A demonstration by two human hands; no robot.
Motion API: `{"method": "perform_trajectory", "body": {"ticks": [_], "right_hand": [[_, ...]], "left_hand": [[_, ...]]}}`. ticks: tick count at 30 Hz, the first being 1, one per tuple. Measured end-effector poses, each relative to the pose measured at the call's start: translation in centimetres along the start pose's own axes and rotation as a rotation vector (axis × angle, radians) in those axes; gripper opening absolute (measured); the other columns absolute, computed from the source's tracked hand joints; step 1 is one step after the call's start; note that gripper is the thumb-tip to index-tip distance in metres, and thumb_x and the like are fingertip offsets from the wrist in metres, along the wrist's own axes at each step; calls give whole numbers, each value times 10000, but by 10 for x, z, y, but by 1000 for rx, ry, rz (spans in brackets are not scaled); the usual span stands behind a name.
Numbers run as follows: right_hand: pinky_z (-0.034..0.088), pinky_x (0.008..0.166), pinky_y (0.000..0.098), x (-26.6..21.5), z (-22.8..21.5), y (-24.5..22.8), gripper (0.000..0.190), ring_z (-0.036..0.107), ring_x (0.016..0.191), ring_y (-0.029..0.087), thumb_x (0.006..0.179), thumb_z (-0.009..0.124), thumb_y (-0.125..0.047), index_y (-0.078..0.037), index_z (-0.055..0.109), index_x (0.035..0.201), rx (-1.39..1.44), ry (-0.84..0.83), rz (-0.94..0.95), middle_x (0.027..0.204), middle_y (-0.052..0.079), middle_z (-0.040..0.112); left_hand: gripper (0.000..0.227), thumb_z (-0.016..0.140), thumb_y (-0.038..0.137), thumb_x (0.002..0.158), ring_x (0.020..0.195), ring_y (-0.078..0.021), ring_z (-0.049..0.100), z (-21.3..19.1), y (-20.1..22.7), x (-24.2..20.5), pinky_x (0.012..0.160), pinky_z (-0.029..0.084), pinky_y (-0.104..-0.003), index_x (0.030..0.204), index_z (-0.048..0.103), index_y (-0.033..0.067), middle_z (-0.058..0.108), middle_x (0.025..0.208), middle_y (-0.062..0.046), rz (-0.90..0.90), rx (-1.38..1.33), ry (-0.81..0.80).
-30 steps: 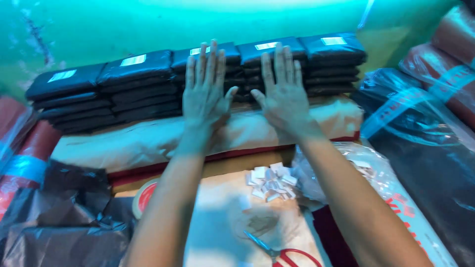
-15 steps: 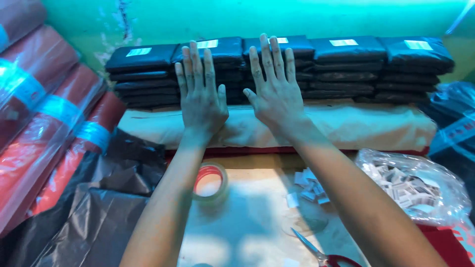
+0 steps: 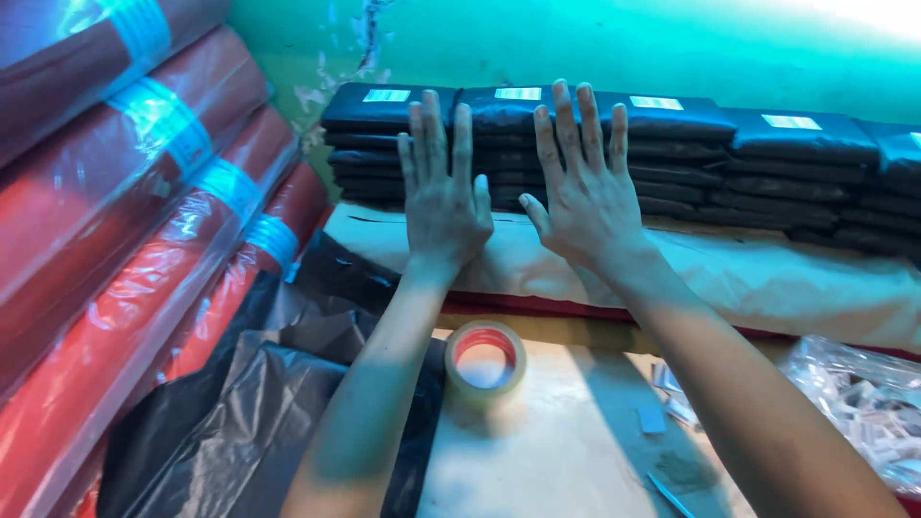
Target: Wrapping a small item in black plastic film, securing it with tape, applying a barcode label, and folding strips of red fabric.
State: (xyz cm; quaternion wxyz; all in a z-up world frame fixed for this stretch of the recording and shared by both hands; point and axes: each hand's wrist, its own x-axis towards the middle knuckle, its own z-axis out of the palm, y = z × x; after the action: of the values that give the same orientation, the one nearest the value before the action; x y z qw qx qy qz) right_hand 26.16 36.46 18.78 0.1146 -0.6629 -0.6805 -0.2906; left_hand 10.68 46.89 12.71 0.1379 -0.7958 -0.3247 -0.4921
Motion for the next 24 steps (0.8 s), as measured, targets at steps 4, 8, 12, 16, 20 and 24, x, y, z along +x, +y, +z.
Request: {"method": "perform_trajectory", "body": {"ticks": [4, 8, 12, 16, 20, 24], "right_hand": [[-6, 1270, 632, 14, 19, 3, 997, -22, 1587, 421, 946, 660, -427, -10, 126, 1678, -10, 81, -65, 1729, 229, 25], [-26, 1274, 607, 14, 23, 3, 922, -1, 1597, 426, 976, 545, -422, 8, 121, 1673, 9, 50, -62, 1735, 237, 43], [-29, 1267, 630, 14, 18, -11, 951, -44, 1584, 434, 962, 596, -393, 22, 119, 1673, -1, 31, -41, 1727, 249, 12], [17, 1275, 610, 15, 20, -41, 910, -16, 1581, 413, 989, 626, -418, -2, 205, 1680, -11, 87, -148, 1721, 243, 54], [83, 1268, 620, 36, 31, -80, 769, 85, 1578, 430, 1048, 612, -351, -15, 318, 1674, -16, 194, -258, 1713, 244, 150], [19, 1258, 655, 51, 63, -84, 838, 75, 1592, 432, 921, 691, -258, -64, 336, 1655, 75, 219, -236, 1736, 192, 143]], "left_hand": [[971, 700, 360, 983, 1647, -446, -7, 9, -36, 2, 1364, 141, -584, 1705, 86, 150, -34, 1740, -264, -162, 49, -40], [981, 649, 470, 1065, 1632, -443, -101, 17, -42, -2, 1368, 92, -580, 1705, -23, 155, -110, 1732, -279, -199, 149, -140], [992, 662, 462, 1065, 1635, -443, -107, 9, -46, -3, 1366, 78, -585, 1706, -35, 166, -129, 1732, -273, -182, 116, -149], [1003, 704, 372, 997, 1662, -402, -27, -15, -43, -4, 1380, 114, -582, 1703, 40, 113, -37, 1759, -223, -182, 36, -72], [943, 668, 290, 964, 1635, -504, 38, 6, -65, -20, 1331, 217, -617, 1695, 102, 104, -30, 1733, -278, -269, -27, 4], [904, 641, 234, 954, 1608, -511, -17, 19, -71, -29, 1276, 231, -645, 1704, 143, 146, -56, 1733, -272, -243, -58, -49]]}}
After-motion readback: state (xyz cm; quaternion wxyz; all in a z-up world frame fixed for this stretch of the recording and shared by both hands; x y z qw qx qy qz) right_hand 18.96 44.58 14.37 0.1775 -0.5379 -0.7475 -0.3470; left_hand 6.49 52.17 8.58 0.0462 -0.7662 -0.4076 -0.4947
